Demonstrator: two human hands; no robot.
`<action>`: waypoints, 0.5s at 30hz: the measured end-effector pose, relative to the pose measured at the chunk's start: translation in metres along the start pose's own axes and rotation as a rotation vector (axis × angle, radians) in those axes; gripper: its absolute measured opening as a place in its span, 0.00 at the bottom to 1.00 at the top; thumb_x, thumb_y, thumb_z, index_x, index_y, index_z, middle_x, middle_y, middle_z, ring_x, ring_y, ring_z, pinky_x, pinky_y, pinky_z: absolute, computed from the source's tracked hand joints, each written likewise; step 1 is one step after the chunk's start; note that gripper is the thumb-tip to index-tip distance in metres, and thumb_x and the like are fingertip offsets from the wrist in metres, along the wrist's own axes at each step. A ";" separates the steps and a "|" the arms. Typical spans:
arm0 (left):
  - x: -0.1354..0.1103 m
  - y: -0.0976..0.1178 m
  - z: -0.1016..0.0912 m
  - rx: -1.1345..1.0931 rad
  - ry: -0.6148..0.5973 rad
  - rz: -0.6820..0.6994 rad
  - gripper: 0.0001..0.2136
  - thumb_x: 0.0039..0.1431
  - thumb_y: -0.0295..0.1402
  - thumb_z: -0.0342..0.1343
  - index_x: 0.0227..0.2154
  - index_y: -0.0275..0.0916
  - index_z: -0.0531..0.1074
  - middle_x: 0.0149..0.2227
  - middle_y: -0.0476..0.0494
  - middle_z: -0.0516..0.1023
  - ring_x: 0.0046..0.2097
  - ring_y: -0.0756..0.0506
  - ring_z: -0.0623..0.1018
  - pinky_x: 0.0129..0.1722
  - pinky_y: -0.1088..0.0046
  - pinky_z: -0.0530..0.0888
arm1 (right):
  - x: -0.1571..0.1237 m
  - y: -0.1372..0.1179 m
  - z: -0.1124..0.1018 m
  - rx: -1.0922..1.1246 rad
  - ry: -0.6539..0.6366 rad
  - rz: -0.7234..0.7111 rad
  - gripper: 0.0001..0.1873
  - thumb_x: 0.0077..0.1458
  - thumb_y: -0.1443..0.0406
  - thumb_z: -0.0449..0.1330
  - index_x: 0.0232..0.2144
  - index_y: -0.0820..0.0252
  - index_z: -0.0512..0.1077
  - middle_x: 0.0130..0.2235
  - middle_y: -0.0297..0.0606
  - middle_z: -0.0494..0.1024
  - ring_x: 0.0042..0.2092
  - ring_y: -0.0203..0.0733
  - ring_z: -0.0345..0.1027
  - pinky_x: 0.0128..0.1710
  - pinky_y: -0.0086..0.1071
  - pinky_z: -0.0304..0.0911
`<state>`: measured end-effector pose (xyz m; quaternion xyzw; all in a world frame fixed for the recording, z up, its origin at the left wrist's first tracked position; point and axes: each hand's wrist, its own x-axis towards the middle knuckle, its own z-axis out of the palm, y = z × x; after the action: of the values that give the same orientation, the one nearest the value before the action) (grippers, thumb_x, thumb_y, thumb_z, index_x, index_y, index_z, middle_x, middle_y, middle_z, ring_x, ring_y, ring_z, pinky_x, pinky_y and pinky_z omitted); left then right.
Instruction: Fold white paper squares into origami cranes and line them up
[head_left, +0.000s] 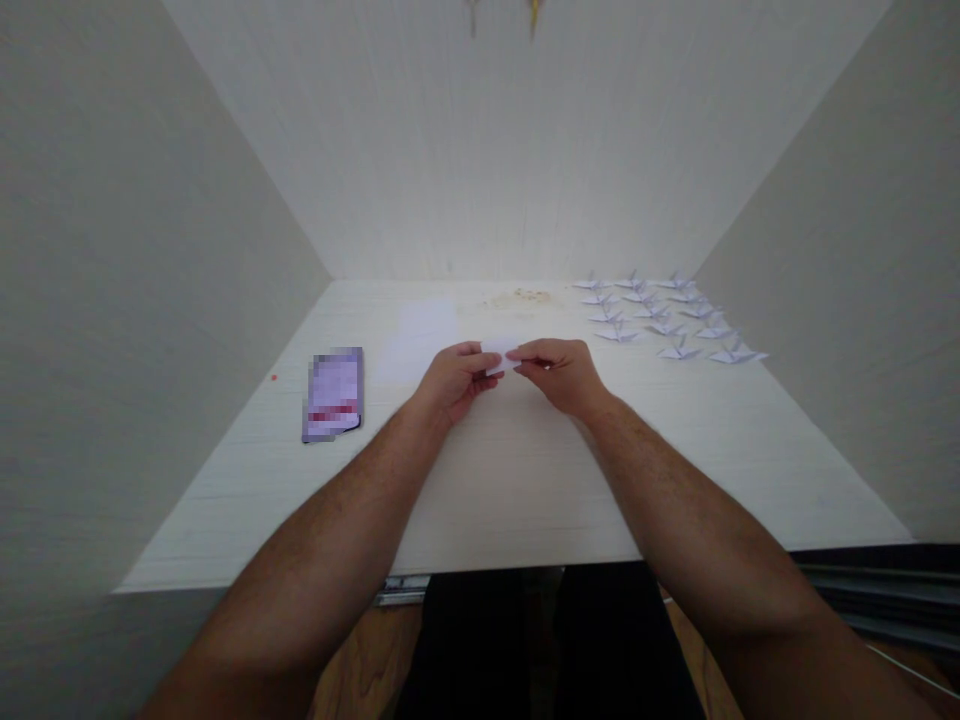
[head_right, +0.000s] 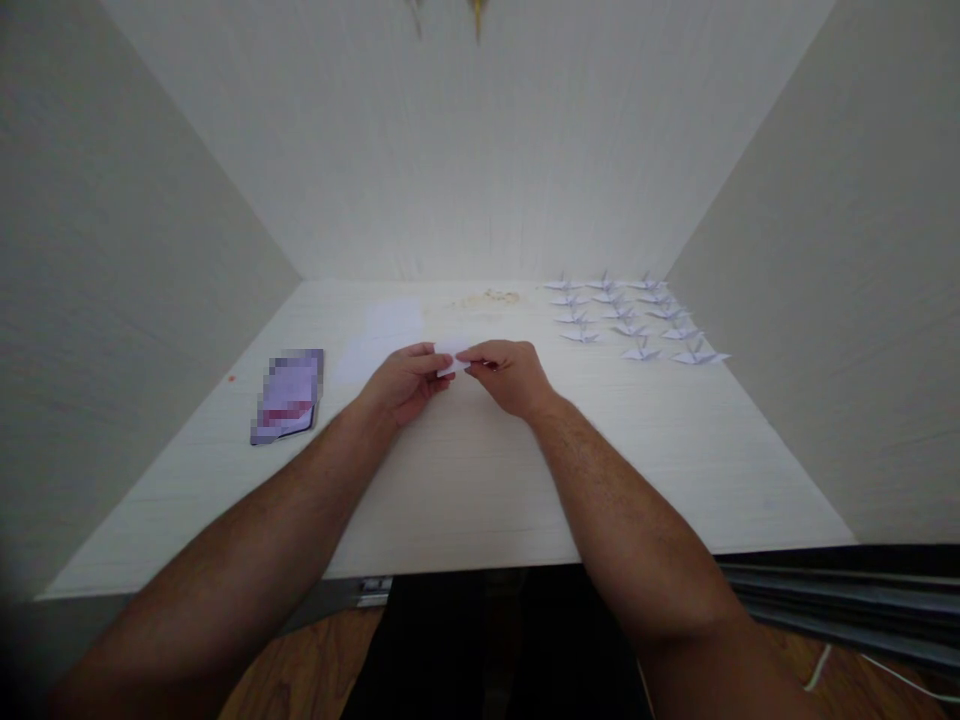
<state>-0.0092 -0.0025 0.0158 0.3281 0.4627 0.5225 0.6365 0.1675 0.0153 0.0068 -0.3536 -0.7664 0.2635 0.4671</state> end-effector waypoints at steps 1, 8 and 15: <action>0.001 -0.001 0.000 0.027 0.011 0.022 0.09 0.40 0.24 0.66 0.25 0.33 0.72 0.27 0.46 0.76 0.25 0.53 0.74 0.24 0.79 0.71 | 0.000 0.000 -0.001 0.024 -0.020 0.016 0.08 0.50 0.68 0.64 0.34 0.55 0.82 0.34 0.36 0.84 0.34 0.38 0.76 0.36 0.32 0.70; 0.001 -0.001 -0.002 0.160 -0.026 0.143 0.13 0.35 0.26 0.67 0.29 0.33 0.75 0.26 0.45 0.78 0.26 0.52 0.75 0.28 0.76 0.70 | 0.003 0.004 -0.008 0.216 -0.111 0.191 0.08 0.47 0.62 0.66 0.32 0.58 0.81 0.29 0.36 0.82 0.30 0.36 0.73 0.31 0.31 0.68; -0.002 -0.003 0.001 0.237 -0.025 0.192 0.11 0.37 0.28 0.67 0.26 0.34 0.75 0.24 0.46 0.77 0.26 0.51 0.75 0.28 0.75 0.71 | 0.007 0.004 -0.007 0.306 -0.062 0.290 0.09 0.46 0.60 0.67 0.29 0.60 0.76 0.27 0.36 0.80 0.27 0.35 0.71 0.29 0.30 0.69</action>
<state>-0.0078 -0.0051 0.0142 0.4502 0.4799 0.5186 0.5460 0.1733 0.0241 0.0105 -0.3769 -0.6724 0.4520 0.4488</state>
